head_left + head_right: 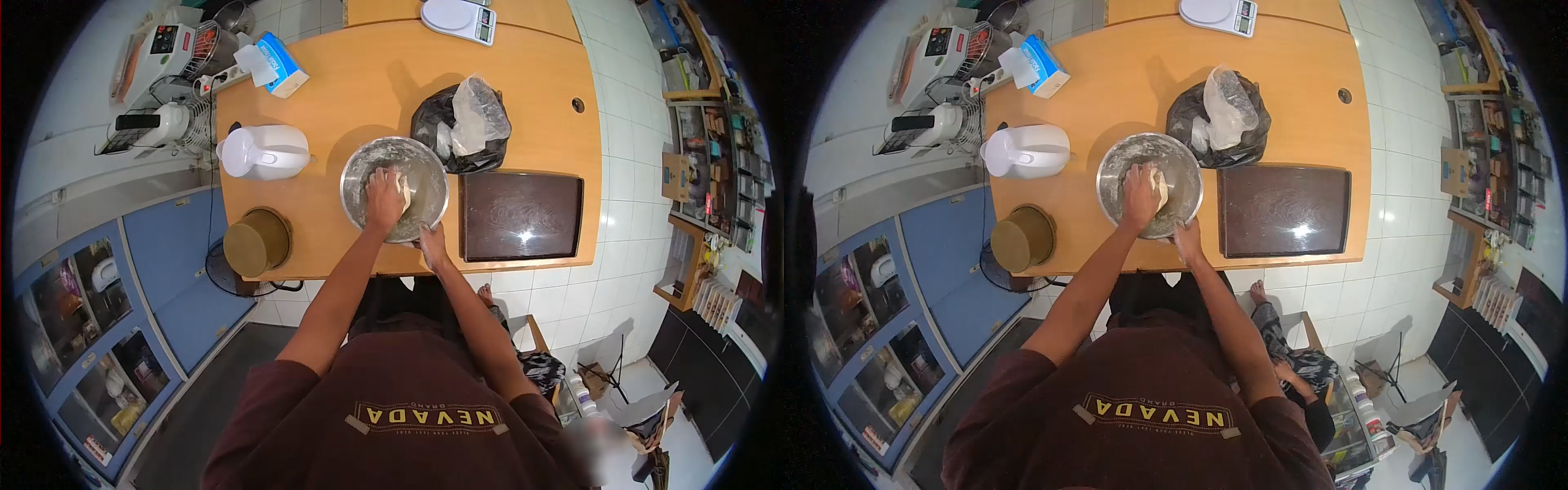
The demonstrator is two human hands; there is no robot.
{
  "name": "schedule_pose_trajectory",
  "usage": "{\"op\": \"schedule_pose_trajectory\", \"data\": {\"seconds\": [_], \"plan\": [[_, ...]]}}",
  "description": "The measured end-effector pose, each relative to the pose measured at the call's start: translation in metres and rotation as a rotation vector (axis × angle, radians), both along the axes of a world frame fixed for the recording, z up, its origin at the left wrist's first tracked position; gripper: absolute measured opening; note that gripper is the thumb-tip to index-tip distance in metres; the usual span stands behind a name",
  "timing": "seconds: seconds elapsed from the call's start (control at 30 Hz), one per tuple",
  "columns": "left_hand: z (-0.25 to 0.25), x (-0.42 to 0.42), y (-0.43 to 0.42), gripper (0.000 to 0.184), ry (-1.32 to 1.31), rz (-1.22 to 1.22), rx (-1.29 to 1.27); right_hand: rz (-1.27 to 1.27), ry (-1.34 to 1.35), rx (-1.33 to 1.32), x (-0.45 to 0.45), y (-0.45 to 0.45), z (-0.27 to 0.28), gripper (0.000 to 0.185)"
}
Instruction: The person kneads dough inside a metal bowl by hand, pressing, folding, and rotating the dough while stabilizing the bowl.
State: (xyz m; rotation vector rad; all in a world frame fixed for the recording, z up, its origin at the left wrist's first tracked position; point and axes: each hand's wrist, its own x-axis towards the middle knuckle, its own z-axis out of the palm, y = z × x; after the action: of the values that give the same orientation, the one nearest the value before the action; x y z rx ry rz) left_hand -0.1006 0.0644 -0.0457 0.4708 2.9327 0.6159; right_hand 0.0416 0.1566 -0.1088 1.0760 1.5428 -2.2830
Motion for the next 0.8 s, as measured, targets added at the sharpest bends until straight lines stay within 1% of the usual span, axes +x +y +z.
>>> {"op": "schedule_pose_trajectory", "data": {"seconds": [0.07, 0.1, 0.2, 0.3, 0.33, 0.4, 0.43, 0.47, 0.5, 0.53, 0.57, 0.63, 0.67, 0.77, 0.8], "plan": [[-0.003, -0.009, 0.007, 0.056, -0.04, 0.021, -0.063, -0.014, 0.006, 0.043, 0.004, -0.003, -0.011, 0.03], [-0.004, -0.013, 0.01, 0.059, -0.059, 0.03, -0.095, -0.058, -0.018, 0.018, 0.001, -0.004, -0.002, 0.031], [-0.005, -0.02, 0.023, 0.057, -0.096, 0.151, -0.111, -0.07, -0.053, 0.005, -0.002, 0.0, 0.022, 0.032], [-0.006, -0.021, 0.022, 0.054, -0.132, 0.22, -0.075, 0.006, -0.034, -0.004, -0.006, 0.003, 0.03, 0.03], [-0.008, -0.018, 0.019, 0.052, -0.113, 0.224, -0.022, 0.033, -0.022, -0.009, -0.006, 0.004, 0.029, 0.029], [-0.009, -0.01, 0.013, 0.049, -0.068, 0.232, 0.09, -0.013, 0.028, -0.035, -0.009, 0.007, 0.025, 0.029], [0.004, -0.006, 0.01, 0.049, -0.069, 0.213, 0.158, -0.035, 0.054, -0.047, -0.017, 0.008, 0.038, 0.028], [0.017, 0.002, 0.007, 0.048, -0.07, 0.192, 0.228, -0.097, -0.044, -0.179, -0.02, 0.012, 0.052, 0.036], [0.029, 0.009, 0.005, 0.048, -0.071, 0.17, 0.298, -0.072, -0.042, -0.166, -0.021, 0.014, 0.05, 0.036], [0.034, 0.016, 0.002, 0.052, -0.04, 0.155, 0.308, -0.045, -0.041, -0.153, -0.02, 0.016, 0.041, 0.037], [0.039, 0.025, -0.004, 0.054, -0.038, 0.077, 0.261, -0.018, -0.043, -0.139, -0.017, 0.018, 0.032, 0.037], [0.065, 0.03, -0.017, 0.059, -0.033, -0.078, 0.166, -0.032, -0.003, -0.101, -0.016, 0.019, 0.02, 0.038], [0.062, 0.032, -0.025, 0.066, -0.074, -0.135, 0.008, -0.042, 0.015, -0.083, -0.014, 0.018, 0.015, 0.038], [0.085, 0.023, -0.042, 0.068, -0.221, -0.222, 0.045, -0.026, -0.005, -0.132, -0.015, 0.022, 0.026, 0.04], [0.08, 0.02, -0.048, 0.07, -0.193, -0.249, 0.073, 0.002, -0.022, -0.14, -0.016, 0.024, 0.035, 0.04]]}}
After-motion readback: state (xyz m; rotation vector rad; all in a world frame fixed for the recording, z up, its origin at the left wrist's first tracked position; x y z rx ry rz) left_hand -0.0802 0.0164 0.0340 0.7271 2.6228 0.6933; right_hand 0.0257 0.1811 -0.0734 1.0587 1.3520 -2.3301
